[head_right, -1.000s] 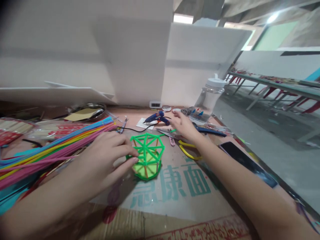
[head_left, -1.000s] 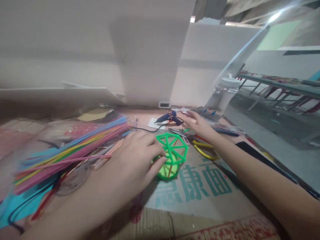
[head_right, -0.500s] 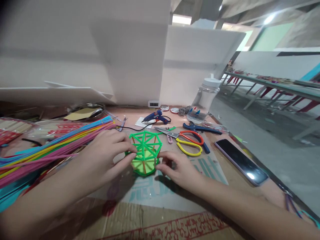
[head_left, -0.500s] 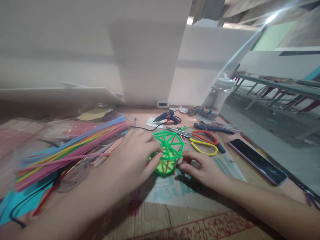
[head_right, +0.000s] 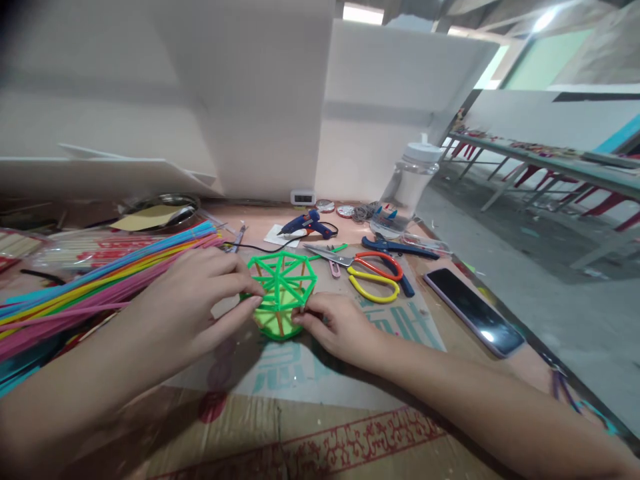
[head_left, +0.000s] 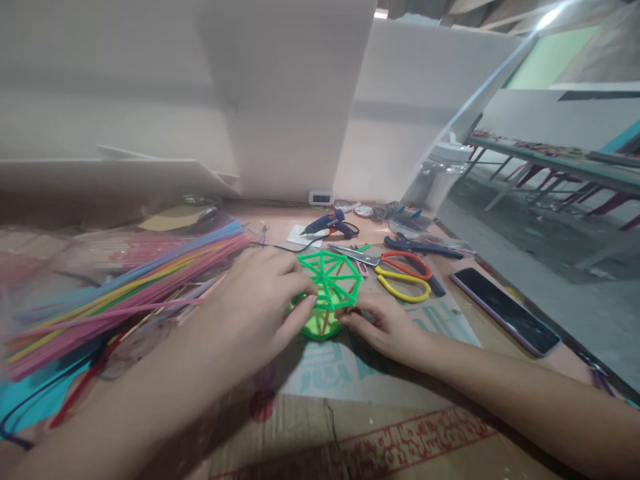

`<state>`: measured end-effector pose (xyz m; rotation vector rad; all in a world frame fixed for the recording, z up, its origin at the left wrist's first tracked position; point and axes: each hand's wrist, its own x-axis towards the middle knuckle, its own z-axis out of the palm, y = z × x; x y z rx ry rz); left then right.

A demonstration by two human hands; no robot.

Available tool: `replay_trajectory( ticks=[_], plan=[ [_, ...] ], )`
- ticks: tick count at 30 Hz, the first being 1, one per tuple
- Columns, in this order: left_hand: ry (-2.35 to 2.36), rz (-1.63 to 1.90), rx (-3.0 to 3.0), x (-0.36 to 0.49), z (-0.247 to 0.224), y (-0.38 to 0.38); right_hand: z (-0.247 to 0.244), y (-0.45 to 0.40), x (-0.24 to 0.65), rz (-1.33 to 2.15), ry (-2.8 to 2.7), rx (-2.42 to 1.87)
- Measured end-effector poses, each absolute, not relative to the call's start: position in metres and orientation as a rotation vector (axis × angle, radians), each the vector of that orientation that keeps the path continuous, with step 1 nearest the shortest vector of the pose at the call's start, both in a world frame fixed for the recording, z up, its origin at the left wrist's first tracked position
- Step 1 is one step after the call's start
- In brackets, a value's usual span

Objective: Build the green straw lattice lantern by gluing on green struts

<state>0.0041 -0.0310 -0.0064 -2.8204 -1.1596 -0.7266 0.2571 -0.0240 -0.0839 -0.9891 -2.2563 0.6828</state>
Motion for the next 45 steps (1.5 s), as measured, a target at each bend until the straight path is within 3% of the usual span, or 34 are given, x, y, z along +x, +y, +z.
replay_trajectory(
  ticks=[13, 29, 38, 45],
  plan=[
    [-1.059, -0.657, -2.769, 0.005, -0.004, -0.029, -0.085, -0.024, 0.256, 0.536, -2.327, -0.949],
    [-0.938, -0.612, -2.763, 0.004, -0.007, -0.029, -0.085, -0.027, 0.255, 0.639, -2.307, -0.97],
    [-0.988, -0.698, -2.811, -0.004, 0.001, -0.031, -0.091, -0.024, 0.258, 0.638, -2.244, -1.022],
    [-1.018, -0.821, -2.659, 0.013, -0.017, -0.03, -0.088, -0.012, 0.265, 0.618, -2.115, -1.021]
  ],
)
